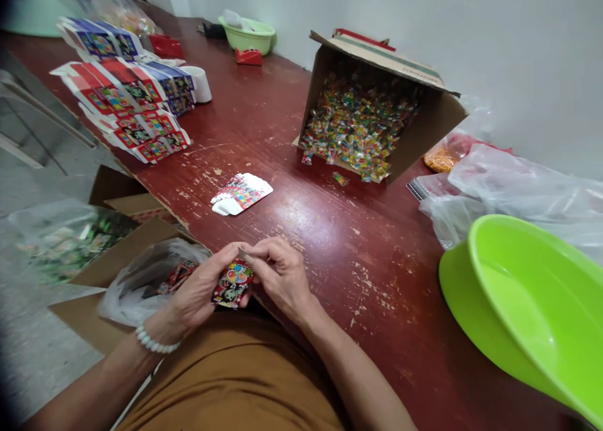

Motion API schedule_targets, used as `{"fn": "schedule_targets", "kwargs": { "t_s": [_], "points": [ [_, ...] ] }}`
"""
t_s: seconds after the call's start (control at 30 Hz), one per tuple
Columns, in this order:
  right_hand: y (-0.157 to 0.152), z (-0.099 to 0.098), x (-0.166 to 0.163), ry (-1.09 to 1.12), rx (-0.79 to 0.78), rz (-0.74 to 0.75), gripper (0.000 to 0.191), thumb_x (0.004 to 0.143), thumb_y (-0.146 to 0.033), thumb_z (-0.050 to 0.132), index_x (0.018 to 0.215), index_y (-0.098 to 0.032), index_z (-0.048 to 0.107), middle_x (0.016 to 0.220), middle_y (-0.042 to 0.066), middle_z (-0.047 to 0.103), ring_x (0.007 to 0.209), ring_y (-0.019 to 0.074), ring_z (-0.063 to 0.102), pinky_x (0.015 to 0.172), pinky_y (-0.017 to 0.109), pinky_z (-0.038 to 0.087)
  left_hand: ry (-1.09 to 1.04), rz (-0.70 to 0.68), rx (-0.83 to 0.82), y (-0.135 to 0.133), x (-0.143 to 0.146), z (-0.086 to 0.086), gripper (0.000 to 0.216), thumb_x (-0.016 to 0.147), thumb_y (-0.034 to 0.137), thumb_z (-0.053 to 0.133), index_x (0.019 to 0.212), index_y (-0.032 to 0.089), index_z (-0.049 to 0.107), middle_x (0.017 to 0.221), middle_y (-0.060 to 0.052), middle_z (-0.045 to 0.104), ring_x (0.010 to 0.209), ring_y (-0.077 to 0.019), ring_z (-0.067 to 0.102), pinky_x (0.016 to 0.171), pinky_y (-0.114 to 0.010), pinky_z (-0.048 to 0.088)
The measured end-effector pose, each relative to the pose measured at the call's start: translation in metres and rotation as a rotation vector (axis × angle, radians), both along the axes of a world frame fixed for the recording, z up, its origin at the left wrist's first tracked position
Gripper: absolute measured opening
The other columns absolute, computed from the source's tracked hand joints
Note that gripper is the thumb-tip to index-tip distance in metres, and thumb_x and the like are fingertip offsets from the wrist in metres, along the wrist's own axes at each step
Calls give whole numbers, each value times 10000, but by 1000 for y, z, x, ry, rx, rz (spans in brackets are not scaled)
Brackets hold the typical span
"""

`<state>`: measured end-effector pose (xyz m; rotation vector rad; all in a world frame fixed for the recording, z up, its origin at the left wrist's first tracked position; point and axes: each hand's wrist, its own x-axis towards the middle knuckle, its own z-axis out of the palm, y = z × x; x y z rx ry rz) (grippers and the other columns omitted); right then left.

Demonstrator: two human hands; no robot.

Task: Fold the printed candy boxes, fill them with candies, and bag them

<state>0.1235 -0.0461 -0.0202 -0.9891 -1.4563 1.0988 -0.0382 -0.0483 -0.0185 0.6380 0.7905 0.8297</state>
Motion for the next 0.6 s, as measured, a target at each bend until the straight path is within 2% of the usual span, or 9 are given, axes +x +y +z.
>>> {"fn": "schedule_targets", "kwargs": {
  "t_s": [0.07, 0.1, 0.17, 0.3, 0.4, 0.5, 0.6],
  "points": [
    [0, 4, 4, -125, 122, 57, 109, 912, -311, 670, 911, -246, 757, 922, 49, 723, 818, 172, 657, 788, 325, 535, -114, -58, -111, 3, -2, 1, 381, 951, 522, 506, 1074, 184, 631, 699, -28, 680, 433, -171, 628, 398, -276, 529],
    [0, 6, 5, -152, 119, 103, 122, 923, -308, 653, 916, -243, 756, 920, 47, 731, 798, 167, 661, 784, 325, 537, -153, -68, -145, 4, -3, 2, 411, 971, 526, 455, 1125, 185, 625, 709, -36, 686, 428, -179, 632, 397, -288, 532],
    [1, 8, 5, -114, 7, 126, 129, 914, -320, 663, 874, -224, 739, 879, 36, 731, 724, 147, 650, 720, 303, 542, -176, -49, -161, 5, -2, 3, 462, 996, 522, 385, 1221, 184, 606, 720, -50, 696, 426, -182, 636, 397, -284, 529],
    [4, 9, -2, 106, -284, 93, 187, 842, -361, 739, 821, -180, 696, 822, 26, 730, 582, 101, 586, 558, 236, 510, -135, -28, -135, 4, 4, 2, 581, 994, 558, 357, 1340, 147, 577, 744, -86, 720, 415, -164, 622, 403, -257, 511],
    [6, 9, -6, 164, -353, 122, 193, 847, -360, 728, 821, -171, 693, 873, 42, 745, 514, 78, 545, 490, 221, 483, -129, -18, -89, 4, 7, 0, 646, 965, 610, 395, 1360, 135, 583, 764, -100, 734, 412, -148, 602, 400, -241, 493],
    [6, 10, -6, 127, -314, 94, 190, 861, -358, 705, 793, -184, 676, 910, 42, 740, 528, 92, 567, 488, 237, 496, -89, 5, -86, 5, 6, -2, 656, 937, 622, 459, 1350, 135, 605, 793, -105, 747, 431, -146, 603, 409, -246, 494],
    [2, 11, -4, -47, -154, 65, 156, 898, -340, 658, 816, -210, 685, 949, 39, 721, 649, 129, 624, 603, 280, 537, -54, 52, -133, 6, 3, -2, 537, 920, 516, 559, 1301, 149, 648, 848, -92, 757, 471, -150, 621, 415, -249, 497]
  ]
}}
